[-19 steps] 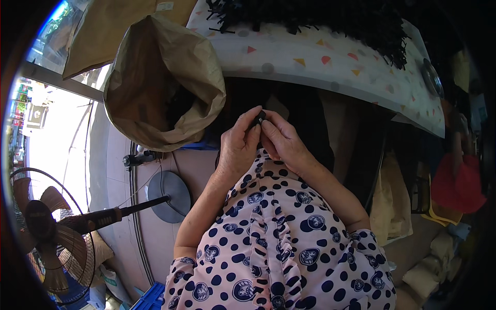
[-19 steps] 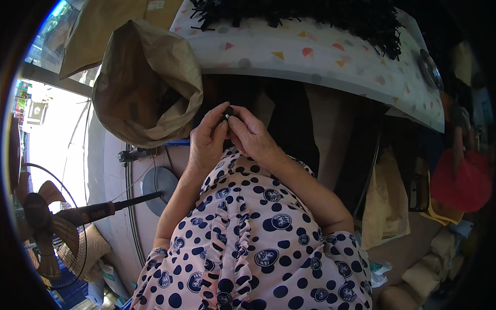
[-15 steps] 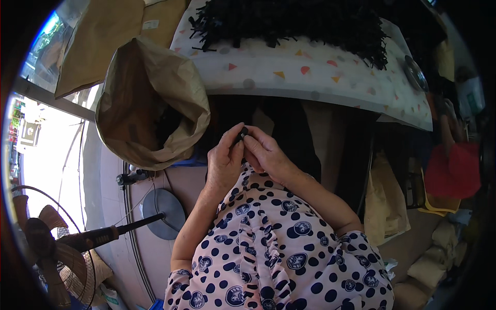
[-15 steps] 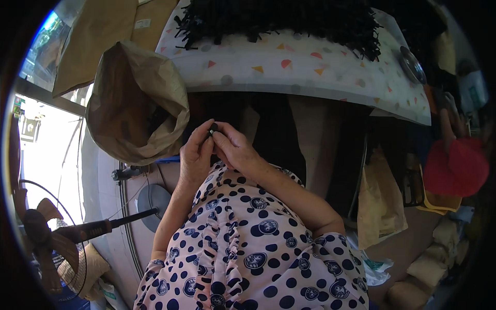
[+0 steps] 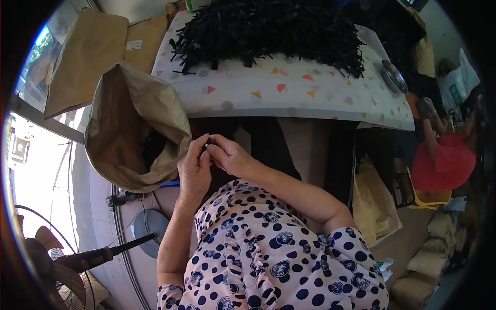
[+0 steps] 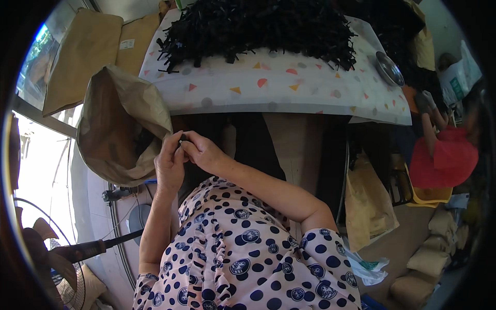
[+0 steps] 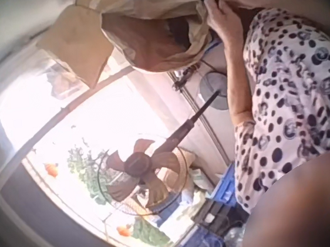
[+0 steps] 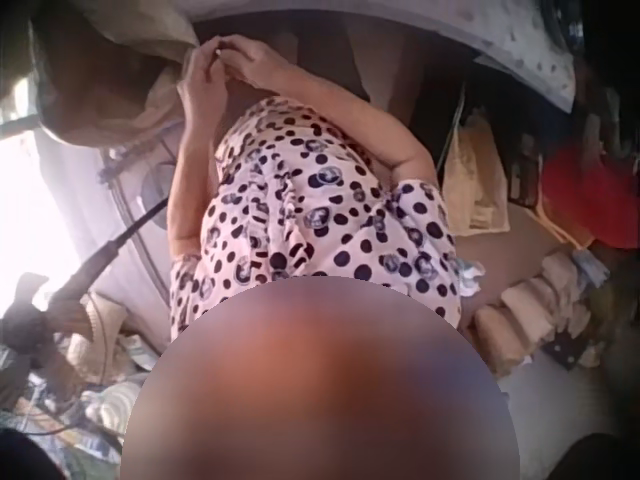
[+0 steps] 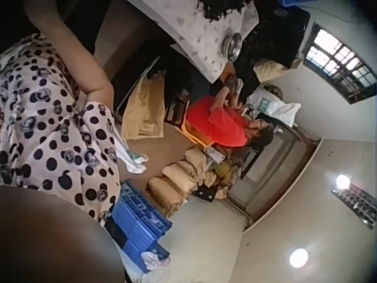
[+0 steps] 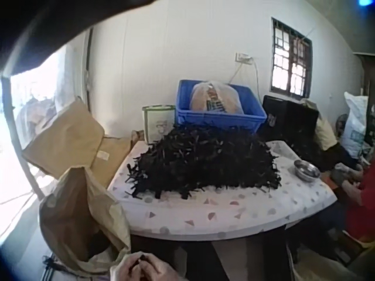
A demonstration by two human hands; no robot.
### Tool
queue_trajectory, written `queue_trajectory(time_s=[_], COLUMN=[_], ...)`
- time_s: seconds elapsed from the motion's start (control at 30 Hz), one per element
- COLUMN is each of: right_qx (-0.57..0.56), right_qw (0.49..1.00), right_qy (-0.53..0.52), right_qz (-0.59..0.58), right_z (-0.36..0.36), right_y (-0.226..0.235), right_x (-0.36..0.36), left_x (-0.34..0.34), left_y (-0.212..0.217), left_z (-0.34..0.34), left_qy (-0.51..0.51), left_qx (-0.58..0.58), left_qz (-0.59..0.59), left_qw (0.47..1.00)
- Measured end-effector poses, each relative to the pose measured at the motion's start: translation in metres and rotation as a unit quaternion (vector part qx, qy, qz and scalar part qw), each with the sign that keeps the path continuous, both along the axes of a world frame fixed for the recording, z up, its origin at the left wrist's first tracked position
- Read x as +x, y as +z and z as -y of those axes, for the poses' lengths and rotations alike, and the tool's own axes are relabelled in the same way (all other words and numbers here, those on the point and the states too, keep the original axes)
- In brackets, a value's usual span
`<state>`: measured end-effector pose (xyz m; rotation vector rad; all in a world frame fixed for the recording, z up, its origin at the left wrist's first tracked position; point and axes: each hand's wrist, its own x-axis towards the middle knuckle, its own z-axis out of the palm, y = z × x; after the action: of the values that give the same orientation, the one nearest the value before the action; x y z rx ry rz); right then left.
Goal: Sorting and packaging small black plastic parts from a table into a paper bag.
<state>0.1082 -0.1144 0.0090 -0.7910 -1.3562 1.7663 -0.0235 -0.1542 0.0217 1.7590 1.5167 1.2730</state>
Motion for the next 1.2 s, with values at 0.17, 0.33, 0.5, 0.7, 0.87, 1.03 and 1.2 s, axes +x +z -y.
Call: queue_trajectory(time_s=[0.17,0.33,0.5,0.7,0.87,1.03,1.2], right_qx=[0.339,0.476,0.543,0.598,0.589,0.518,0.006], right_qw=[0.891,0.661,0.559,0.529,0.512,0.725,0.971], right_qy=[-0.068,-0.147,-0.049,0.030,0.045,-0.113,-0.087], right_qz=[0.293,0.561,0.625,0.602,0.624,0.439,0.221], right_z=[-0.095,-0.224,-0.335,-0.354,-0.363,-0.369,-0.311], right_y=[0.069,0.073,0.046,0.050,0.047,0.036,0.046], right_x=[0.033,0.091,0.107,0.104,0.109,0.118,0.089], left_x=[-0.075,-0.153,-0.138,-0.072,-0.023,-0.002,0.015], left_y=[0.057,0.059,0.030,0.052,0.052,0.038,0.027], left_z=[-0.061,-0.096,-0.150,-0.183,-0.206,-0.222,-0.247], left_qy=[0.067,0.103,0.114,0.071,-0.031,-0.118,-0.122], left_qx=[-0.011,-0.137,-0.101,0.000,0.033,-0.027,-0.124], left_qz=[0.009,-0.229,-0.293,-0.168,-0.159,-0.084,0.059], left_qw=[0.998,0.958,0.944,0.983,0.986,0.989,0.983])
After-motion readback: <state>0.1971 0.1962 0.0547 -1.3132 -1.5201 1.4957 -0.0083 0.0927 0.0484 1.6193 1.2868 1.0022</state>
